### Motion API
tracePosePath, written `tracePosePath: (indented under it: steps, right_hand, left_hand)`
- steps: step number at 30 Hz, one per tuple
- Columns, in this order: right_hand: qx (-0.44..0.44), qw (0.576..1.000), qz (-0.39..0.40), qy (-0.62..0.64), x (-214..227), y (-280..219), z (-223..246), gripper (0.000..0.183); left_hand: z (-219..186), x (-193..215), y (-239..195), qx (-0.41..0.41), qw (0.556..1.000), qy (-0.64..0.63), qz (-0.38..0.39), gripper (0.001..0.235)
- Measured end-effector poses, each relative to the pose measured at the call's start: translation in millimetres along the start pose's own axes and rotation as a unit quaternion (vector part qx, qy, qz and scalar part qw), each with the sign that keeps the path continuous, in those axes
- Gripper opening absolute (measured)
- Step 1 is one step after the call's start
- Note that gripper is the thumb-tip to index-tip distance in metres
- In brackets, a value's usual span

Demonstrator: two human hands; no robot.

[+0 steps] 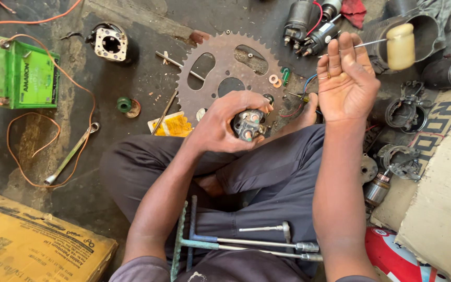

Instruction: The person sits on the floor and uses a screwdriver to adjust screws on a small cylindrical electrical component. They rotate the component to access different sides and continue tightening the screws.

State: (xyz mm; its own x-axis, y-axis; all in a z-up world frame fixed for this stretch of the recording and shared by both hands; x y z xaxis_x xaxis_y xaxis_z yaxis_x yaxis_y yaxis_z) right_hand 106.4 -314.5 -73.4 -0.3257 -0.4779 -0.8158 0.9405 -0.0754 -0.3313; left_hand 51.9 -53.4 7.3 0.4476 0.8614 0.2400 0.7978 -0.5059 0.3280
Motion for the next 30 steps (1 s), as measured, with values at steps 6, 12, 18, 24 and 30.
tracePosePath:
  steps: [6, 12, 18, 24, 30]
  right_hand:
    - [0.064, 0.982, 0.100, -0.148, -22.2, -11.5, -1.7, 0.039]
    - [0.130, 0.905, 0.250, -0.319, -88.4, -73.9, -8.4, 0.037]
    - [0.162, 0.808, 0.270, -0.498, -110.0, -92.5, -31.7, 0.024]
    - [0.189, 0.765, 0.267, -0.554, -115.0, -96.9, -31.4, 0.021]
    - [0.212, 0.746, 0.278, -0.566, -121.8, -104.6, -32.0, 0.019]
  left_hand:
    - [-1.5, -0.3, -0.8, -0.030, 0.998, 0.048, -0.005, 0.056]
    - [3.0, 0.4, -1.7, -0.035, 0.999, 0.029, 0.014, 0.061]
    - [6.5, 0.1, -2.0, -0.029, 0.999, 0.027, 0.026, 0.063]
    - [0.0, 2.4, 1.4, -0.030, 0.999, 0.036, 0.028, 0.061]
    - [-3.6, 2.1, 3.2, -0.024, 0.998, 0.034, 0.037, 0.056]
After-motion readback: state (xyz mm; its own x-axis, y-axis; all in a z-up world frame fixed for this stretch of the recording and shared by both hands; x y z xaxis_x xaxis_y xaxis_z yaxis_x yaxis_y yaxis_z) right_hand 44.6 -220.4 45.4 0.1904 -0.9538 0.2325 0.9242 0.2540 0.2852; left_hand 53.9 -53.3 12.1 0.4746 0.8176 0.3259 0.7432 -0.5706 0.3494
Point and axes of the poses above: each hand's wrist, its own y-axis towards the middle knuckle, its own x-axis out of the back of the hand, z = x × y, the point moved 8 cm from there along y, towards the middle knuckle, and after that the axes turned 2 degrees about y, right-handed, at the moved point
